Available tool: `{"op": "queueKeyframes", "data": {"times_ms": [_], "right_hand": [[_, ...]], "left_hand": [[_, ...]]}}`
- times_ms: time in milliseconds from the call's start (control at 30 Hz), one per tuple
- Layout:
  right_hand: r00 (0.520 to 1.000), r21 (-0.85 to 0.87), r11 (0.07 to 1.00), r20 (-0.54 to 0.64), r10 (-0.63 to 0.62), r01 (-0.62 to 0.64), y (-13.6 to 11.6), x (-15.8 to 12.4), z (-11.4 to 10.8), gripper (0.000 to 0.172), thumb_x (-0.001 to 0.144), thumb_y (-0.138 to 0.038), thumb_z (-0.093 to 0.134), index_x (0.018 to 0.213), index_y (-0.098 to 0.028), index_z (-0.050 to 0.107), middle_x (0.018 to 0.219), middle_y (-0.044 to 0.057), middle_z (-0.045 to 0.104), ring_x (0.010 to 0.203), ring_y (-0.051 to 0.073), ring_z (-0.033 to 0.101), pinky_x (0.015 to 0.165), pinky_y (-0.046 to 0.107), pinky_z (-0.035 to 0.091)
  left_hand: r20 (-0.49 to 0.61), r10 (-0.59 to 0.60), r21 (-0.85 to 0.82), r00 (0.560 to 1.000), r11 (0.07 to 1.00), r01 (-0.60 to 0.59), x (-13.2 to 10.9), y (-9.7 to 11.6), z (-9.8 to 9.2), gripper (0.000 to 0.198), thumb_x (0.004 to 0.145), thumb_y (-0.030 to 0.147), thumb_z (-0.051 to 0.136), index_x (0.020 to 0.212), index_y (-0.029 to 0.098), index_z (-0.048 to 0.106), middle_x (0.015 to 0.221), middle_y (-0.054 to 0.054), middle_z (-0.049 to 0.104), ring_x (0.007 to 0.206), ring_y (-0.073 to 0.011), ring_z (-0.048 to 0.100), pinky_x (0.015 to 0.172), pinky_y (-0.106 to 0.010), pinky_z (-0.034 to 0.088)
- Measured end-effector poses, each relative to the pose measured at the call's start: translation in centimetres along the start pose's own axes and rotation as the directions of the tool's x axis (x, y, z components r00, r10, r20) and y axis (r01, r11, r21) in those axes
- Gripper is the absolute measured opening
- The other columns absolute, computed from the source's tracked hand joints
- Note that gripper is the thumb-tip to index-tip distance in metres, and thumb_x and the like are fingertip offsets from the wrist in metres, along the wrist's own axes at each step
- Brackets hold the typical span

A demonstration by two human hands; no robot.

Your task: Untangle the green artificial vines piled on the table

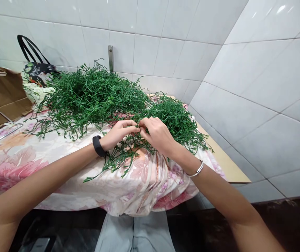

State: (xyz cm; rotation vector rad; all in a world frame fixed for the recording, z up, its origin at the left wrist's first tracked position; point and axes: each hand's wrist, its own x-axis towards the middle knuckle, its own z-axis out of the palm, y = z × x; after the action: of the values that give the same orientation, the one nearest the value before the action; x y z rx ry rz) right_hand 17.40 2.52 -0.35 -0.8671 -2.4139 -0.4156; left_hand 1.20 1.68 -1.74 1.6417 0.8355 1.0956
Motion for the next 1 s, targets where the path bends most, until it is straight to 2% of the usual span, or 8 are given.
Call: {"op": "queueKeyframes", "data": {"times_ms": [133,267,400,633,767,833,900,1000], "right_hand": [[0.999,0.062,0.997,0.003,-0.040,0.040,-0.2,0.0,-0.3,0.018,0.086,-0.019,0.031,0.080,-0.014,0.048,0.073,0.006,0.055,0.069,0.016,0.045,0.069,0.028,0.034],[0.999,0.113,0.993,-0.037,-0.022,0.026,-0.2,-0.1,-0.2,0.016,0.085,-0.013,0.030,0.078,-0.015,0.044,0.074,0.006,0.052,0.069,0.016,0.043,0.068,0.029,0.034],[0.998,0.227,0.974,-0.058,0.003,0.010,-0.3,-0.2,-0.1,0.011,0.082,-0.010,0.032,0.079,-0.016,0.039,0.077,0.006,0.049,0.072,0.015,0.044,0.069,0.029,0.036],[0.990,0.335,0.941,-0.112,0.081,-0.039,-0.6,-0.1,0.1,0.016,0.077,-0.004,0.030,0.076,-0.019,0.033,0.076,0.003,0.040,0.069,0.013,0.040,0.064,0.027,0.037],[0.989,0.428,0.900,-0.069,0.129,-0.088,-0.9,0.0,0.1,0.014,0.079,-0.005,0.031,0.078,-0.019,0.033,0.074,0.002,0.040,0.065,0.011,0.039,0.061,0.025,0.037],[0.994,0.458,0.884,-0.023,0.111,-0.088,-1.0,0.0,-0.1,0.010,0.082,-0.009,0.031,0.081,-0.019,0.034,0.075,0.002,0.042,0.066,0.011,0.040,0.061,0.025,0.037],[0.997,0.477,0.875,0.029,0.076,-0.080,-1.2,0.1,-0.3,0.007,0.084,-0.012,0.032,0.083,-0.018,0.035,0.075,0.002,0.044,0.066,0.010,0.040,0.061,0.024,0.037],[0.997,0.461,0.886,0.069,0.018,-0.048,-1.3,0.2,-0.8,0.006,0.086,-0.016,0.032,0.081,-0.018,0.036,0.075,0.002,0.046,0.068,0.011,0.041,0.064,0.025,0.036]], "left_hand": [[0.032,-0.012,0.000,0.999,1.000,0.012,-0.1,0.3,-0.1,0.022,0.072,0.034,0.058,0.069,0.013,0.052,0.067,0.003,0.050,0.066,-0.0088,0.047,0.066,-0.023,0.035],[0.063,-0.014,-0.003,0.998,1.000,0.014,0.0,0.5,-0.2,0.020,0.071,0.032,0.060,0.071,0.013,0.053,0.069,0.002,0.054,0.068,-0.0091,0.051,0.070,-0.024,0.037],[0.005,0.009,-0.045,1.000,0.999,-0.009,0.0,0.5,-0.3,0.015,0.068,0.024,0.063,0.073,0.013,0.055,0.070,0.003,0.056,0.069,-0.0092,0.054,0.072,-0.025,0.040],[-0.118,0.022,-0.082,0.993,0.996,-0.032,-0.1,0.8,-0.1,0.015,0.065,0.020,0.063,0.075,0.011,0.057,0.076,-0.001,0.061,0.072,-0.0120,0.059,0.074,-0.028,0.044],[-0.056,0.029,-0.141,0.998,0.989,-0.037,-0.2,0.9,-0.1,0.011,0.065,0.011,0.055,0.076,0.013,0.054,0.071,0.000,0.060,0.067,-0.0109,0.057,0.069,-0.026,0.044],[-0.030,-0.004,-0.155,1.000,0.988,0.000,-0.3,1.0,-0.3,0.010,0.063,0.009,0.050,0.072,0.013,0.052,0.062,0.001,0.057,0.056,-0.0088,0.052,0.058,-0.023,0.041],[-0.014,-0.052,-0.127,0.999,0.991,0.050,-0.3,1.2,-0.5,0.009,0.061,0.008,0.046,0.066,0.013,0.051,0.053,0.002,0.050,0.047,-0.0069,0.043,0.046,-0.020,0.032],[0.020,-0.065,-0.039,0.998,0.997,0.066,-0.4,1.8,-0.7,0.006,0.057,0.009,0.043,0.057,0.013,0.047,0.046,0.004,0.040,0.043,-0.0054,0.034,0.043,-0.020,0.023]]}}
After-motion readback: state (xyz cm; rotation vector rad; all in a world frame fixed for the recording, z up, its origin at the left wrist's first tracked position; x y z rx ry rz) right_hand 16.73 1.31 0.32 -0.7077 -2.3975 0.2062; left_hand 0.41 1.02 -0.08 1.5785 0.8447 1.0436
